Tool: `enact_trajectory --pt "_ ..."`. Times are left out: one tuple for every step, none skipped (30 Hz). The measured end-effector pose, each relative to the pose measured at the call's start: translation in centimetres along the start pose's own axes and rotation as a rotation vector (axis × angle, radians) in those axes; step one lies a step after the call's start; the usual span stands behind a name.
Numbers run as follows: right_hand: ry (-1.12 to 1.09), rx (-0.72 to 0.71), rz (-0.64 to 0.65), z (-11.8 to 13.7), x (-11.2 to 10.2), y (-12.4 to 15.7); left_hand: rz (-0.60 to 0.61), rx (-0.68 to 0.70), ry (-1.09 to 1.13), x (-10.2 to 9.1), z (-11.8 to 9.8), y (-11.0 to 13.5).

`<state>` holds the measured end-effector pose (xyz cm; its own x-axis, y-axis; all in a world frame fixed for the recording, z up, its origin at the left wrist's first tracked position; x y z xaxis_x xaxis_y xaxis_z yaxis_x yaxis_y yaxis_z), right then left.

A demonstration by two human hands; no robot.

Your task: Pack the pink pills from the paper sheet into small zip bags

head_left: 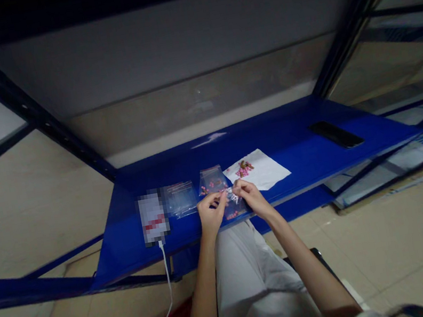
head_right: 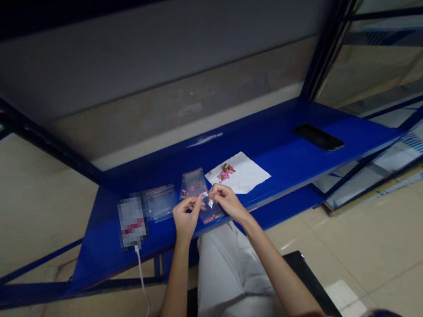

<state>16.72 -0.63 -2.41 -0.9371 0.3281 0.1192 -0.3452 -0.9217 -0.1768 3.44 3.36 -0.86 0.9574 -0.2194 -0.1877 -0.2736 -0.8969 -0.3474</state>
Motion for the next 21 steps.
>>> enact_trajectory --pt "-0.001 0.001 0.001 -0.03 0.0 0.02 0.001 -0.008 0.007 0.01 0.13 0.01" --pt "-0.001 0.005 0.005 -0.07 0.02 0.06 0.003 -0.017 0.017 0.02 0.27 0.02" --pt "0.004 0.01 0.014 -0.1 0.05 0.11 0.007 -0.025 0.027 0.04 0.38 0.05" --pt "0.014 0.015 0.027 -0.12 0.1 0.16 0.011 -0.029 0.037 0.05 0.46 0.08" --pt "0.022 0.022 0.036 -0.16 0.13 0.22 0.016 -0.03 0.044 0.08 0.5 0.12" --pt "0.028 0.032 0.044 -0.2 0.15 0.27 0.02 -0.027 0.048 0.1 0.51 0.15" --pt "0.031 0.041 0.049 -0.26 0.16 0.32 0.023 -0.025 0.053 0.12 0.5 0.17" --pt "0.029 0.048 0.049 -0.31 0.14 0.36 0.025 -0.026 0.058 0.15 0.51 0.18" --pt "0.024 0.054 0.047 -0.37 0.12 0.38 0.025 -0.03 0.063 0.18 0.53 0.18" --pt "0.016 0.058 0.045 -0.43 0.1 0.4 0.025 -0.032 0.065 0.21 0.56 0.17" --pt "0.011 0.06 0.045 -0.48 0.1 0.41 0.028 -0.032 0.062 0.25 0.58 0.14" --pt "0.009 0.06 0.048 -0.53 0.11 0.42 0.037 -0.027 0.052 0.31 0.6 0.11" --pt "0.011 0.062 0.051 -0.57 0.12 0.43 0.052 -0.017 0.033 0.38 0.59 0.08" --pt "0.017 0.062 0.052 -0.61 0.13 0.43 0.069 -0.003 0.008 0.44 0.57 0.06" --pt "0.028 0.059 0.051 -0.63 0.14 0.44 0.083 0.013 -0.02 0.47 0.54 0.05" --pt "0.042 0.053 0.047 -0.63 0.15 0.44 0.091 0.028 -0.049 0.48 0.49 0.06" --pt "0.056 0.046 0.042 -0.63 0.16 0.45 0.091 0.042 -0.076 0.45 0.44 0.07" --pt "0.071 0.04 0.038 -0.63 0.18 0.45 0.084 0.057 -0.101 0.39 0.37 0.09" --pt "0.083 0.035 0.034 -0.64 0.2 0.46 0.073 0.071 -0.122 0.34 0.3 0.11" --pt "0.092 0.033 0.034 -0.65 0.22 0.46 0.064 0.083 -0.136 0.3 0.24 0.13" --pt "0.099 0.033 0.034 -0.68 0.25 0.46 0.058 0.09 -0.144 0.29 0.21 0.13"
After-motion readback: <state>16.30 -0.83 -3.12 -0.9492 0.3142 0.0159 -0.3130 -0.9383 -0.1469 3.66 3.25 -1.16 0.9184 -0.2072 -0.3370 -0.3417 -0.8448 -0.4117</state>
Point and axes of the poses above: each hand's wrist, its own y-axis away from the middle knuckle, its own x-axis out of the palm, z = x × y, the point moved 4 cm from there along -y, towards the middle knuckle, and after that the axes turned 3 degrees about -z, right-handed, at the moved point
